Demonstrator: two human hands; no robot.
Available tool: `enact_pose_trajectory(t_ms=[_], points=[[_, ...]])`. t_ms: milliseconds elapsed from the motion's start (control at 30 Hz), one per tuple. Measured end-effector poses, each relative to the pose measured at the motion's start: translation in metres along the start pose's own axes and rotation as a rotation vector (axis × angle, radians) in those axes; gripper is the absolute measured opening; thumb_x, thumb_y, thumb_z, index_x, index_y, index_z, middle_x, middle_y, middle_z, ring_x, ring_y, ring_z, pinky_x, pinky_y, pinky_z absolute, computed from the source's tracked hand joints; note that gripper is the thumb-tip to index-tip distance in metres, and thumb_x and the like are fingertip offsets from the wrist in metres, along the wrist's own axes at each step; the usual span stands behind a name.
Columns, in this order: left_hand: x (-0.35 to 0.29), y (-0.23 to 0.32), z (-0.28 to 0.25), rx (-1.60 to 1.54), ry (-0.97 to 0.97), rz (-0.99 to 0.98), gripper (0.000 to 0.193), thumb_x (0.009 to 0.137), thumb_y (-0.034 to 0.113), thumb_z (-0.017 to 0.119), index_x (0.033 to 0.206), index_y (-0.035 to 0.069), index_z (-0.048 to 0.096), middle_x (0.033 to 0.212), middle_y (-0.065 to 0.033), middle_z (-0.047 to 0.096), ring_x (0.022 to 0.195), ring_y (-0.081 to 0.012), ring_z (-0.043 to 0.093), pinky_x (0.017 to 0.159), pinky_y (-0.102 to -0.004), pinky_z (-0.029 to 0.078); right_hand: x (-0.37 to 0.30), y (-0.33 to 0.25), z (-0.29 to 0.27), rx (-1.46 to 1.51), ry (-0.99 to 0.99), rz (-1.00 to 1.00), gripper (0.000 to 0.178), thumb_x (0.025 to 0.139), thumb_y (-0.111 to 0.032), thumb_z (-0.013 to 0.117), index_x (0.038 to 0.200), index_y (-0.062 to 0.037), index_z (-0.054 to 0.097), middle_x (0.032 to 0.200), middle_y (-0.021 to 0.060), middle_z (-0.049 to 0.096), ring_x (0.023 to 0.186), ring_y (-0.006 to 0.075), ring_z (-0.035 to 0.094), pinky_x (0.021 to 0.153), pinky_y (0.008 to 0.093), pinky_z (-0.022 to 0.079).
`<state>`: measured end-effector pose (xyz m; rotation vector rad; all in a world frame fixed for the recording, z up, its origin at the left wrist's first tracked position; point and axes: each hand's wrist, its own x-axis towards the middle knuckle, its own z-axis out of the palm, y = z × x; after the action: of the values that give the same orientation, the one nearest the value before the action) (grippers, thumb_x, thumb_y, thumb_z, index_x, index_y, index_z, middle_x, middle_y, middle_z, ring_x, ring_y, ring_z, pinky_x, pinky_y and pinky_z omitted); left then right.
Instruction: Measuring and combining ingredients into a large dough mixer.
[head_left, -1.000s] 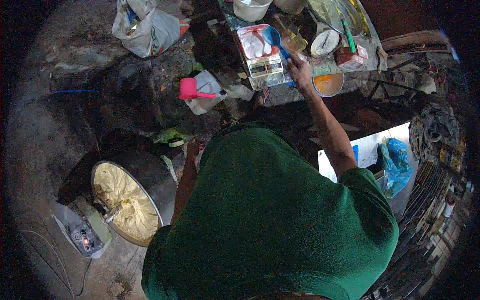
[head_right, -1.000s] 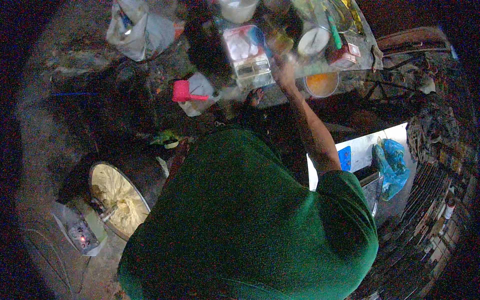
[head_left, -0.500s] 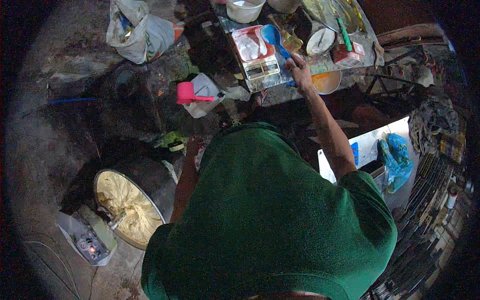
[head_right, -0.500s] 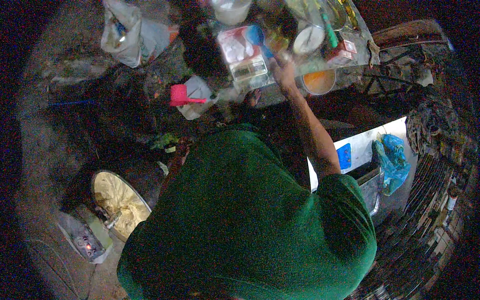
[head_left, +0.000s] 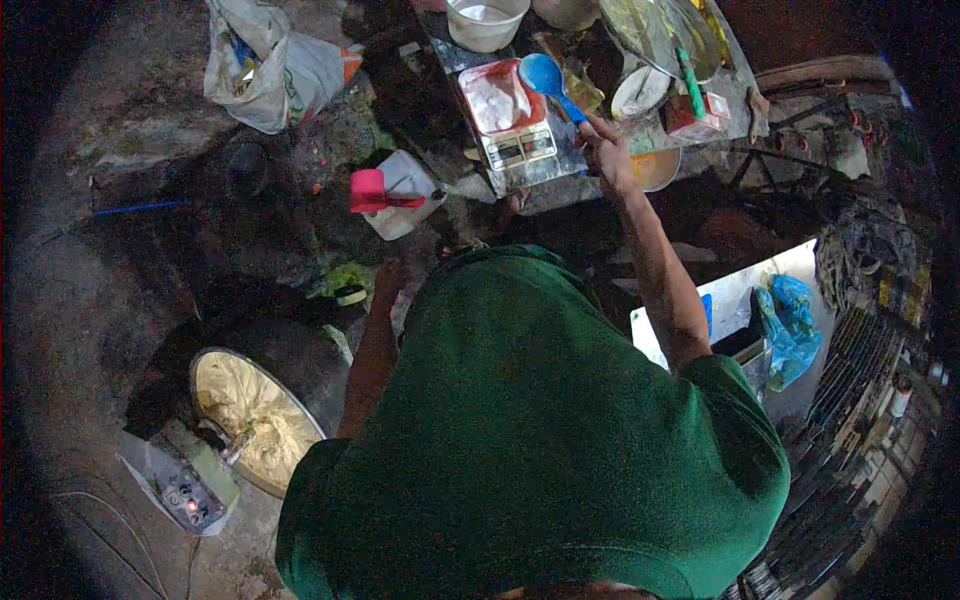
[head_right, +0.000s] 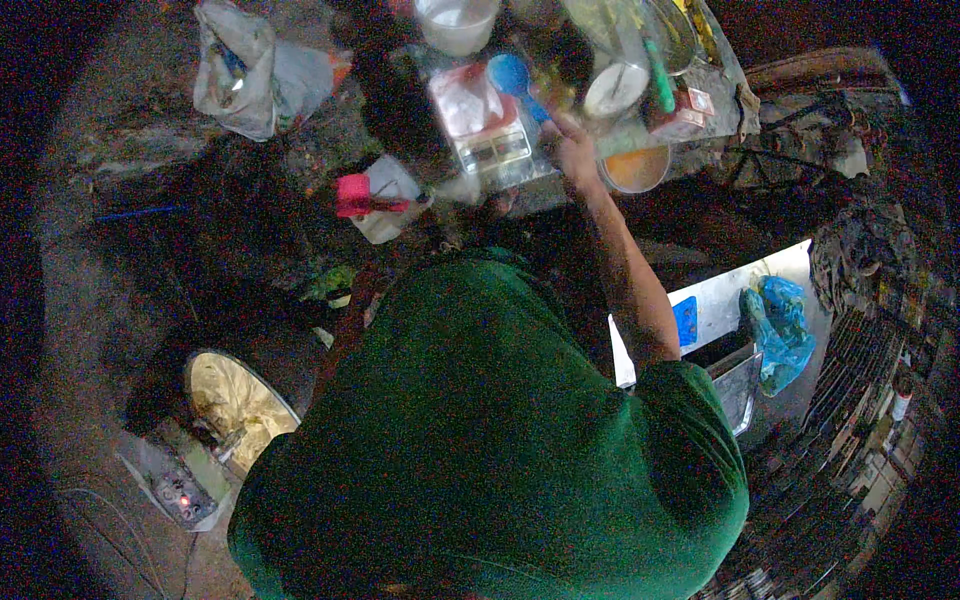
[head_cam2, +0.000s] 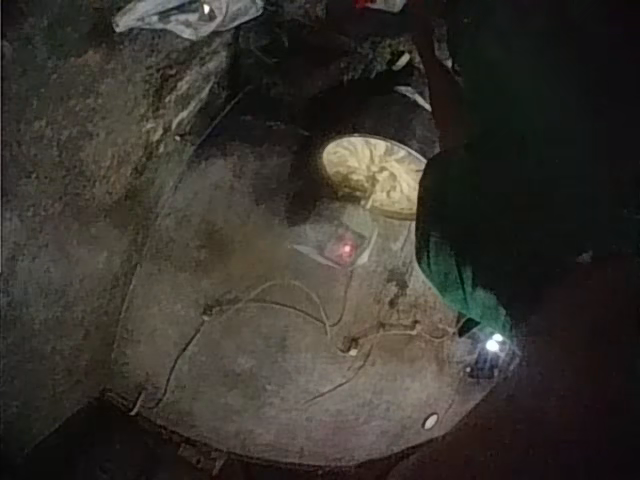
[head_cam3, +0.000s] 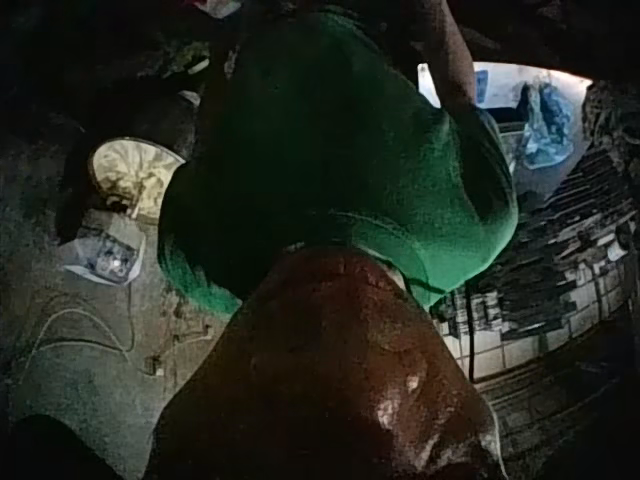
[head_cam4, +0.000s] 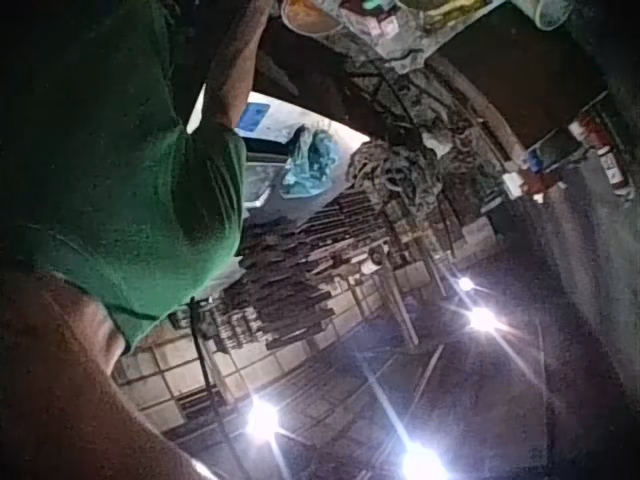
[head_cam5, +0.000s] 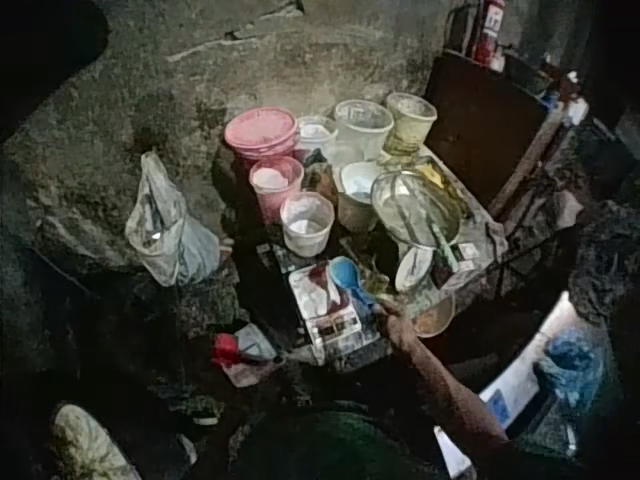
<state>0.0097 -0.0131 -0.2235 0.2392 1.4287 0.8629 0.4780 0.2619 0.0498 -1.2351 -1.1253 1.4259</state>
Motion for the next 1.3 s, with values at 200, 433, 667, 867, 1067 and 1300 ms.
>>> enact_pose_trajectory(t_ms=[200, 433, 667, 867, 1067, 1300], points=[[0.002, 0.093, 0.122, 1.039, -0.374, 0.85, 0.026, 0.091, 0.025, 0.055, 0.108, 0.005, 0.055, 0.088, -0.0093, 0.059, 0.083, -0.0205, 0.06, 0.072, -0.0339, 0.048, -0.004, -0.036, 0.015, -0.002, 0.123, 0.231, 0.022, 0.094, -0.024, 0.056, 0.109, -0.0107, 0.063, 0.072, -0.0063, 0.055, 0.051, 0.0029, 0.038, 0.045, 0.0208, 0.028], [-0.001, 0.165, 0.333, 1.389, -0.376, 1.032, 0.07, 0.087, 0.024, 0.055, 0.145, 0.004, 0.023, 0.121, -0.0298, 0.053, 0.11, -0.0336, 0.056, 0.091, -0.0418, 0.045, -0.024, -0.077, 0.019, -0.039, 0.099, 0.249, 0.027, 0.095, -0.023, 0.055, 0.116, -0.008, 0.061, 0.076, -0.0066, 0.054, 0.059, 0.002, 0.041, 0.052, 0.018, 0.03], [0.068, 0.114, 0.365, 1.604, 0.174, 1.249, 0.078, 0.085, 0.016, 0.051, 0.149, 0.007, 0.007, 0.087, -0.0201, 0.068, 0.074, -0.0377, 0.066, 0.065, -0.054, 0.05, -0.056, -0.127, 0.034, -0.045, 0.121, 0.284, 0.027, 0.095, -0.023, 0.055, 0.117, -0.0072, 0.06, 0.076, -0.007, 0.053, 0.062, 0.0016, 0.042, 0.054, 0.0178, 0.03], [0.056, 0.118, 0.393, 1.944, -0.191, 0.888, 0.072, 0.087, 0.014, 0.044, 0.149, 0.006, 0.008, 0.131, -0.0296, 0.047, 0.091, -0.0399, 0.064, 0.069, -0.0559, 0.051, -0.063, -0.129, 0.017, -0.11, 0.15, 0.281, 0.03, 0.095, -0.023, 0.054, 0.119, -0.0057, 0.059, 0.076, -0.0062, 0.052, 0.063, 0.0021, 0.042, 0.056, 0.018, 0.03], [0.05, 0.13, 0.416, 1.882, -0.158, 0.671, 0.067, 0.086, 0.015, 0.042, 0.146, 0.0, 0.017, 0.135, -0.0227, 0.045, 0.091, -0.0391, 0.064, 0.07, -0.056, 0.05, -0.049, -0.146, 0.032, -0.158, 0.074, 0.284, 0.032, 0.096, -0.021, 0.054, 0.122, -0.0039, 0.057, 0.077, -0.0059, 0.053, 0.066, 0.0021, 0.043, 0.058, 0.0184, 0.031], [0.015, 0.145, 0.402, 1.158, -0.539, 0.901, 0.073, 0.093, 0.029, 0.046, 0.148, 0.006, 0.004, 0.061, -0.0115, 0.063, 0.047, -0.0186, 0.058, 0.049, -0.0361, 0.05, -0.02, -0.18, 0.015, -0.067, 0.062, 0.233, 0.033, 0.095, -0.019, 0.054, 0.123, -0.0018, 0.055, 0.075, -0.0055, 0.051, 0.065, 0.0026, 0.043, 0.057, 0.0172, 0.03]])
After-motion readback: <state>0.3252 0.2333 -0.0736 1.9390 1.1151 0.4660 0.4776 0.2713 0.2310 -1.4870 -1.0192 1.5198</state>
